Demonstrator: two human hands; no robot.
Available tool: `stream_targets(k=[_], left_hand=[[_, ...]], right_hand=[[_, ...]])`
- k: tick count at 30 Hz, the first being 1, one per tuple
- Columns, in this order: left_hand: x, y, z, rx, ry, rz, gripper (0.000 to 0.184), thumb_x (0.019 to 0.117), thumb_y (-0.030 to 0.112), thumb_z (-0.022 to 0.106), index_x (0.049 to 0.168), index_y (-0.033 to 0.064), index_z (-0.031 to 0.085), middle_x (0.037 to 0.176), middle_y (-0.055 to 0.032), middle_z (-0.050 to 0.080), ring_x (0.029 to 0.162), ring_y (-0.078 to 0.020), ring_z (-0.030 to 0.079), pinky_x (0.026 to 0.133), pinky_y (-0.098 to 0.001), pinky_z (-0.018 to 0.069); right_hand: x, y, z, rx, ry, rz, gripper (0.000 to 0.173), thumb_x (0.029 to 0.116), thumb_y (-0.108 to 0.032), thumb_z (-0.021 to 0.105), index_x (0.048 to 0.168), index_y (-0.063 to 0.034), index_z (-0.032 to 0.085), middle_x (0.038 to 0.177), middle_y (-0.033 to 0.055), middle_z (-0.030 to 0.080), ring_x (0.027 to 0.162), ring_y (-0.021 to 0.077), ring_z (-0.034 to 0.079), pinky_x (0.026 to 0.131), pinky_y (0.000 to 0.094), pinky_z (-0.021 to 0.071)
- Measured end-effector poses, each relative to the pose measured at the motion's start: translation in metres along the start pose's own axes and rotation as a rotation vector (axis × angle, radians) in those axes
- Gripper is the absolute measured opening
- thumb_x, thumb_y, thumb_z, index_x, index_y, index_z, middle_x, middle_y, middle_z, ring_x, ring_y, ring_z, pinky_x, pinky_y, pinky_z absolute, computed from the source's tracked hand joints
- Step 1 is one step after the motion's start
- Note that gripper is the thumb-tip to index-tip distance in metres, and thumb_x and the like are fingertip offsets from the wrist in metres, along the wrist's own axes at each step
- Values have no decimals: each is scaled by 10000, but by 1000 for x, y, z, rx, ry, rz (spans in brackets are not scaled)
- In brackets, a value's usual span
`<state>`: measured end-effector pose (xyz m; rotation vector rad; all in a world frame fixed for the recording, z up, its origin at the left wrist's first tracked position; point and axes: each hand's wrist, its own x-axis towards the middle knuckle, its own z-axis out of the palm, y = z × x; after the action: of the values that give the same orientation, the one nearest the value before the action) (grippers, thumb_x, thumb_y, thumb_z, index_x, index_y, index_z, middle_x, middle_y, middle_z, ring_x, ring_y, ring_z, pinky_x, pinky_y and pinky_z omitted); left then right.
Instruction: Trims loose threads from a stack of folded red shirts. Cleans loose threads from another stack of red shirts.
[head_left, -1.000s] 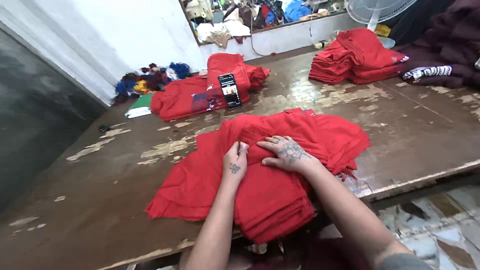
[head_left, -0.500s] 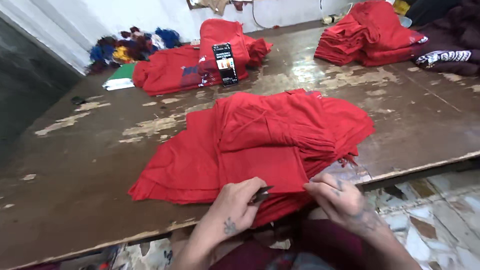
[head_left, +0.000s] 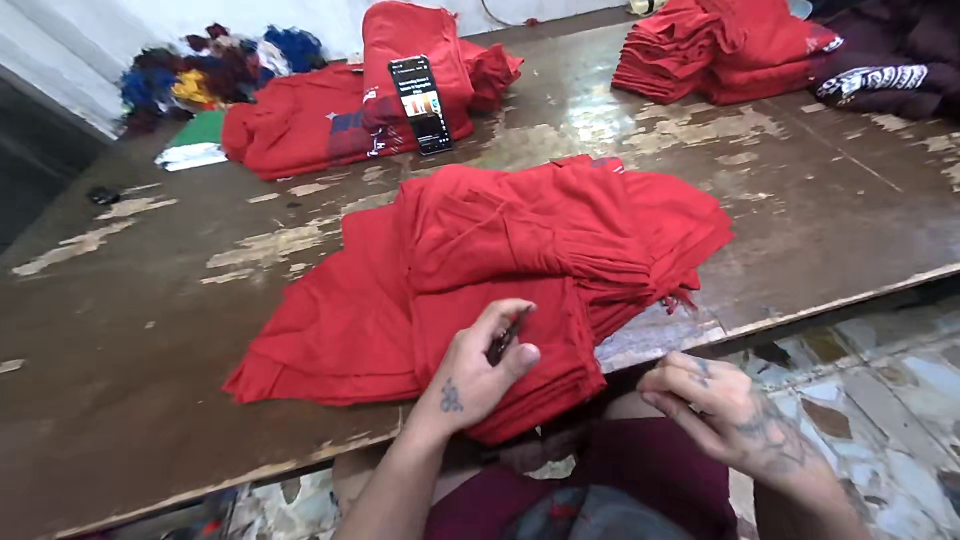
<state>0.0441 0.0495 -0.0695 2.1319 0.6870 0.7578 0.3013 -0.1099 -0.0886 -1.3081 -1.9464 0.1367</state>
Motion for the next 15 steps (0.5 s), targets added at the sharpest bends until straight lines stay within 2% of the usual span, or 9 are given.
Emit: stream_targets(k=[1, 3, 5, 6, 8, 9, 11, 13, 15], left_hand=[[-1, 3, 0, -66, 3, 14, 650, 1046, 590, 404, 1274, 20, 618, 754, 76, 571, 632, 30, 489, 587, -173, 432], [4, 14, 9, -170, 22, 64, 533, 1087, 482, 375, 1234, 13, 582, 784, 79, 572, 673, 36, 506, 625, -167, 438], [13, 22, 25, -196, 44, 69, 450, 1100, 377, 390, 1212, -17, 579, 807, 50, 592, 694, 13, 537, 646, -183, 467], [15, 22, 33, -169, 52, 34, 429, 1098, 334, 402, 1219, -35, 584, 806, 31, 605, 686, -8, 559, 642, -200, 490], [16, 14, 42, -76, 50, -61, 425, 1085, 293, 415, 1273, -45, 592, 797, -2, 633, 657, -58, 598, 621, -249, 529], [14, 10, 39, -61, 42, -64, 431, 1089, 289, 410, 1300, -48, 575, 806, -8, 646, 647, -63, 612, 599, -250, 542], [0, 7, 24, -30, 28, -15, 490, 1094, 358, 419, 1336, -48, 551, 835, -21, 650, 652, -58, 606, 582, -241, 538], [-23, 10, 9, 151, 34, 22, 554, 1042, 474, 511, 1298, -6, 613, 827, -40, 655, 637, -82, 569, 569, -269, 499], [-35, 12, -5, 418, -45, 57, 413, 951, 409, 637, 1158, 56, 695, 830, -61, 713, 650, -182, 663, 554, -405, 543]], right_hand=[[1, -2, -1, 1, -4, 21, 299, 1054, -298, 533, 1047, -57, 710, 870, 97, 690, 745, 176, 676, 661, 314, 564], [16, -6, 11, 23, 37, 50, 430, 1055, -425, 523, 1152, -46, 700, 920, 117, 707, 783, 191, 683, 696, 328, 571], [35, -3, 36, 37, 103, 55, 430, 1029, -425, 567, 1198, -59, 717, 1006, 143, 716, 866, 216, 692, 777, 341, 581], [40, 0, 48, 31, 127, 47, 351, 1010, -348, 605, 1160, -64, 746, 1017, 155, 723, 905, 242, 708, 821, 360, 589], [39, 7, 56, 12, 158, -1, 195, 993, -199, 623, 1003, -63, 763, 926, 130, 723, 863, 236, 713, 801, 341, 592], [33, 7, 47, 14, 147, -17, 182, 1006, -177, 602, 978, -64, 742, 908, 115, 715, 847, 215, 708, 784, 324, 589], [17, 5, 19, 59, 96, -29, 223, 1041, -209, 560, 976, -59, 712, 888, 96, 695, 810, 169, 684, 740, 296, 572], [1, 2, -8, 76, 39, -45, 361, 1085, -317, 477, 908, -63, 662, 784, 68, 644, 712, 131, 640, 641, 277, 529], [4, -5, -15, 62, 53, -62, 530, 1098, -461, 389, 838, -62, 623, 711, 59, 591, 648, 124, 604, 575, 274, 491]])
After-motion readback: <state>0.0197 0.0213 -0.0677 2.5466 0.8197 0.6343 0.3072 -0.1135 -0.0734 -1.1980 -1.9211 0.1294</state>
